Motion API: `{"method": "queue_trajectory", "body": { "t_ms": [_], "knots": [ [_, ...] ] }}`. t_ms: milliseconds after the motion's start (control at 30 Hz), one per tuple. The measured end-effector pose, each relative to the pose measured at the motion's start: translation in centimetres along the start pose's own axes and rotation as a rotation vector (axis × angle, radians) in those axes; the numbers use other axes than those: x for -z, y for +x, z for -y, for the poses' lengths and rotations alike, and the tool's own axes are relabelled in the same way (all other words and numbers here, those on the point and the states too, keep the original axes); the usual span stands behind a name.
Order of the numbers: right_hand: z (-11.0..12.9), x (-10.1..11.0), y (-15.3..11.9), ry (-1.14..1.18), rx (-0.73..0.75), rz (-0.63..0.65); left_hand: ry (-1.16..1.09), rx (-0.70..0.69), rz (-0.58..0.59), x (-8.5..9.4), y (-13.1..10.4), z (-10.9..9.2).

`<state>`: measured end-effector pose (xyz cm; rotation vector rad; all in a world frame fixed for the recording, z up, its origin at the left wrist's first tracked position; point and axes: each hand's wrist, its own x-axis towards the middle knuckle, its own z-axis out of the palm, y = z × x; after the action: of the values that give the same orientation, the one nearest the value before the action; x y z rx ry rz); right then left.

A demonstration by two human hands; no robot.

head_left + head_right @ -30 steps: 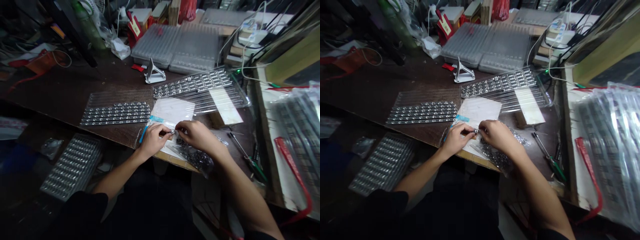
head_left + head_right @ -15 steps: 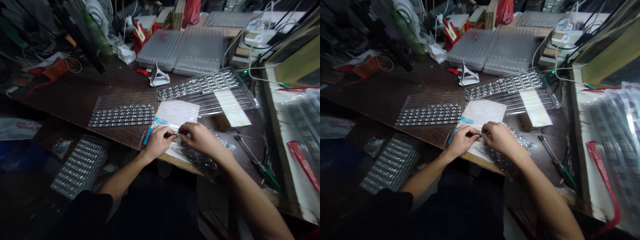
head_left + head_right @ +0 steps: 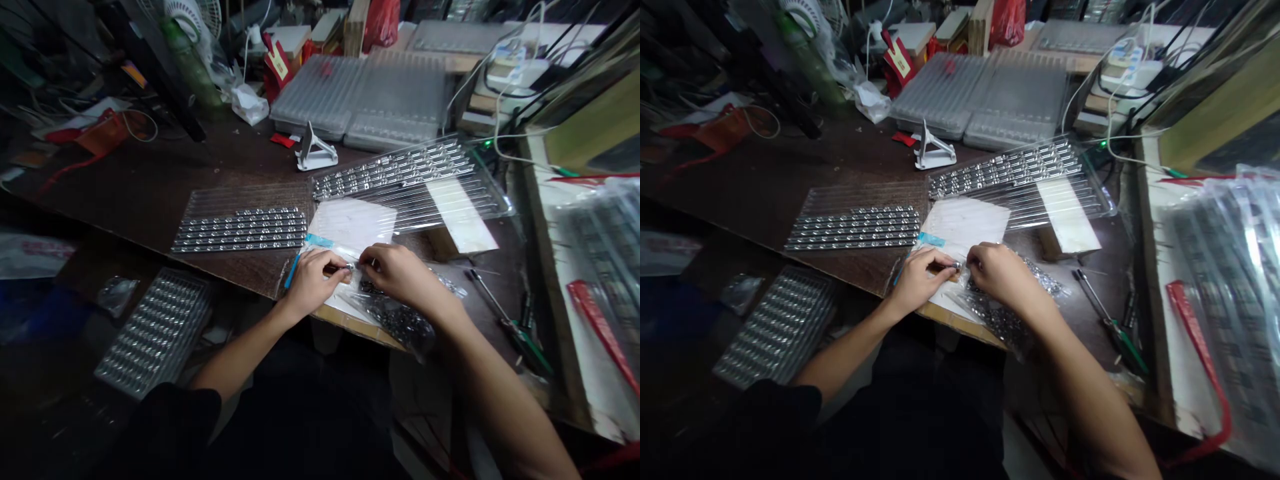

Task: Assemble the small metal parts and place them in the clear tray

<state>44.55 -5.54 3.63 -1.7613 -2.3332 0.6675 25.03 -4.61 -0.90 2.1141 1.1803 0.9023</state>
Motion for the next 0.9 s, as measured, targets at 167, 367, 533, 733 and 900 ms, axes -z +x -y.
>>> {"method": "queue_trajectory", "body": {
  "t_ms": [167,367,533,733,900],
  "knots": [
    [0.1,0.1,-0.1,0.007,-0.011,-0.001,0.07,0.036,0.018,0.0,-0.2,-0.2],
    [0.3,0.1,-0.1,-0.018,-0.018,0.039,0.136,0.054,0.038,-0.1,-0.1,-0.1],
    [0.1,-0.1,0.1,-0.044,-0.097,0.0,0.033,0.022,0.011,-0.2,-0.4,0.0],
    [0.7,-1.6,0.7,0.134,0.09,-0.077,-0.023,-0.024,-0.181,4.1,2.1,1.5],
    [1.9,-2.6,0.8,0.09,0.147,-0.021,0.158,-0.067,-0.056,7.8,8.1,5.6]
  ]
}}
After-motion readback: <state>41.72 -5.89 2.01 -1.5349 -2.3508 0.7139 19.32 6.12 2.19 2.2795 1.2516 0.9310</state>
